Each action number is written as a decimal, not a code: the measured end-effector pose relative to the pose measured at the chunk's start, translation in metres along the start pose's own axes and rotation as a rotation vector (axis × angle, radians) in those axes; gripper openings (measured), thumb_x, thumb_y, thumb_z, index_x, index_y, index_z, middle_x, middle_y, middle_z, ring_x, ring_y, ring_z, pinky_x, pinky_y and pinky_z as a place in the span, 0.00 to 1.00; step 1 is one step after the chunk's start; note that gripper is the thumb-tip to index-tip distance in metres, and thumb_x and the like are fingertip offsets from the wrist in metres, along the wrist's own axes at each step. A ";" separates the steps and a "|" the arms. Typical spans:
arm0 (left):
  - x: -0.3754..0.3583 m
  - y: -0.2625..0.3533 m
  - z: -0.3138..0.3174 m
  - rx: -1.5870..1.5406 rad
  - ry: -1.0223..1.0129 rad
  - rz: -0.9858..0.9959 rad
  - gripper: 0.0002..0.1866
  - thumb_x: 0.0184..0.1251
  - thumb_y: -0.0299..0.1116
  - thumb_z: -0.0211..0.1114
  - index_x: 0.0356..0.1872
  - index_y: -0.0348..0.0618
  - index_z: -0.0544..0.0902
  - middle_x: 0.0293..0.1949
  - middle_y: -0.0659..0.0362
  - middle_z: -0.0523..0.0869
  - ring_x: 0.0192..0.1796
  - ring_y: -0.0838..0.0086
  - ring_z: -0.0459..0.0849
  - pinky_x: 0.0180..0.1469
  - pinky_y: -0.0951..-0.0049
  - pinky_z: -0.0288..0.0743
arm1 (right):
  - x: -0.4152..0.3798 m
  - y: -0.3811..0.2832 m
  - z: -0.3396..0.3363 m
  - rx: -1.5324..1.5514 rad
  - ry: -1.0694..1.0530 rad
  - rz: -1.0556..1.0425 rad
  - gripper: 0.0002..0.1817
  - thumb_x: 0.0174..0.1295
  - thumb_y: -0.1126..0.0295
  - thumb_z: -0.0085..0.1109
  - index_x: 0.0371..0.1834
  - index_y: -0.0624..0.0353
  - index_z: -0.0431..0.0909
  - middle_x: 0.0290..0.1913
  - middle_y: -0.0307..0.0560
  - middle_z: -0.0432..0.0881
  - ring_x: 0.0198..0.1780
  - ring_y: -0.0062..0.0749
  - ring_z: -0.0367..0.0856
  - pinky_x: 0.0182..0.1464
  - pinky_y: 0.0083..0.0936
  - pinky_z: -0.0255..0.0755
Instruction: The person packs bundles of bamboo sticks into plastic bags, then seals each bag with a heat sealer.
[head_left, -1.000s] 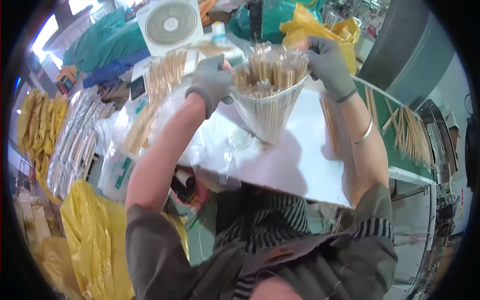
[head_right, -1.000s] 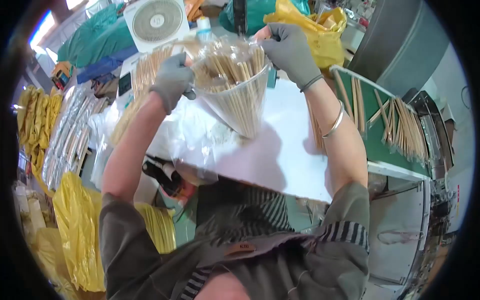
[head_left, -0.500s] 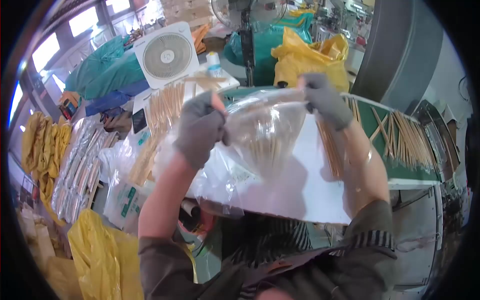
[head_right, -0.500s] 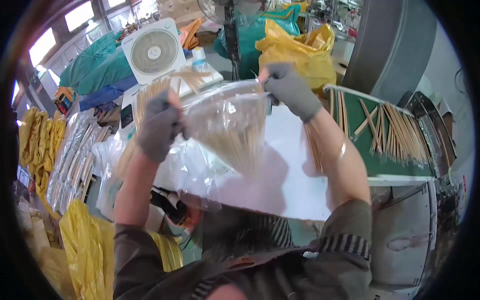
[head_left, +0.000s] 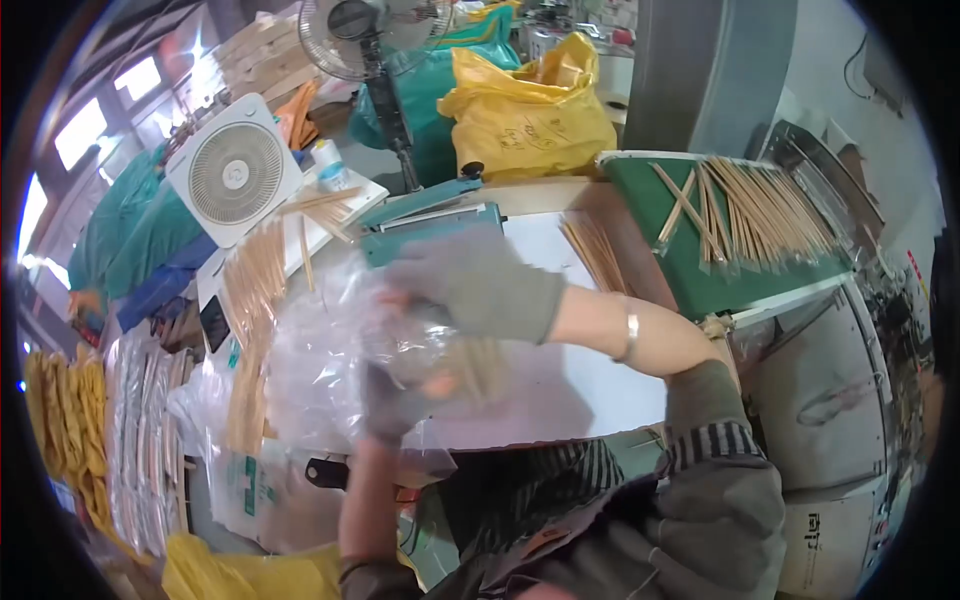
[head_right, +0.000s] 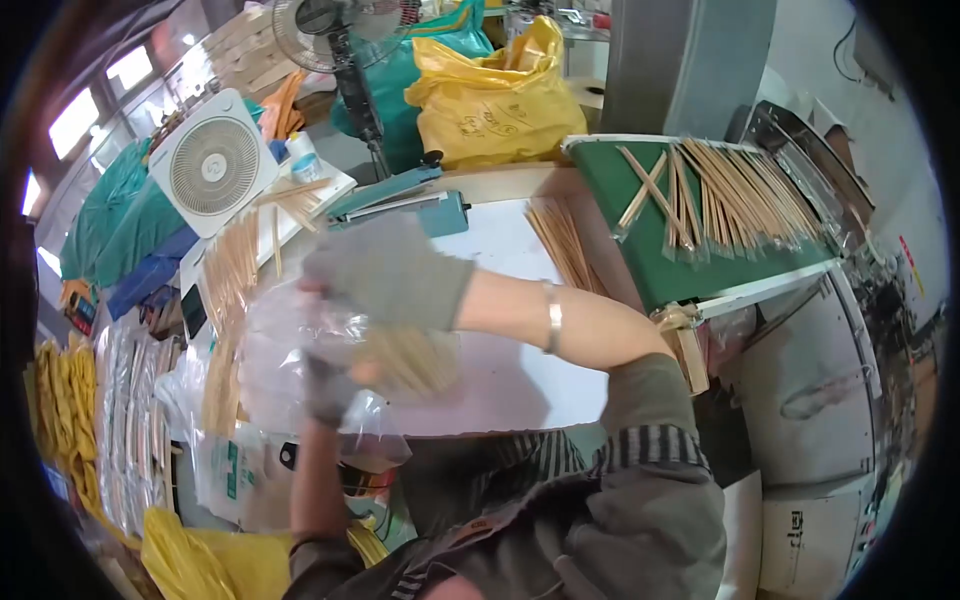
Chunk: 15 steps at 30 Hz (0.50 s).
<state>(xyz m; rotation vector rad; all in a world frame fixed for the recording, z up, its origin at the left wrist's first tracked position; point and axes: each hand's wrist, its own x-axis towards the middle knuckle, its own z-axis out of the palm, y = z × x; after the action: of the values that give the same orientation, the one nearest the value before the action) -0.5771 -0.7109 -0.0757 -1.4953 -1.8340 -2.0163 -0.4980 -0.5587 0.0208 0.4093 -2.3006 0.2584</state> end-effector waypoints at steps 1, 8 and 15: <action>-0.015 -0.030 0.007 0.073 -0.063 -0.057 0.30 0.45 0.30 0.68 0.52 0.33 0.67 0.44 0.55 0.76 0.47 0.70 0.77 0.48 0.71 0.71 | 0.005 0.001 0.010 0.045 0.034 -0.031 0.10 0.55 0.59 0.56 0.28 0.53 0.74 0.24 0.45 0.72 0.26 0.43 0.75 0.27 0.35 0.68; 0.062 -0.066 -0.006 -0.299 -0.024 -0.477 0.20 0.46 0.27 0.65 0.44 0.35 0.76 0.37 0.59 0.79 0.35 0.77 0.79 0.39 0.76 0.73 | 0.054 0.100 0.051 0.047 0.284 0.233 0.10 0.53 0.61 0.58 0.25 0.56 0.76 0.24 0.48 0.75 0.26 0.44 0.75 0.28 0.35 0.68; 0.084 -0.178 0.017 -0.681 -0.042 -0.656 0.24 0.49 0.34 0.66 0.48 0.35 0.73 0.34 0.60 0.80 0.32 0.73 0.80 0.35 0.75 0.75 | -0.032 0.323 0.143 -0.161 -0.242 0.699 0.22 0.46 0.59 0.65 0.46 0.47 0.76 0.44 0.46 0.78 0.46 0.40 0.77 0.46 0.34 0.70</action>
<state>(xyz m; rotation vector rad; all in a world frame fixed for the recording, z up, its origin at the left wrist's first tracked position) -0.7170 -0.5979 -0.1574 -1.0819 -1.9304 -3.1845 -0.6911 -0.2963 -0.1197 -0.4873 -2.6077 0.3738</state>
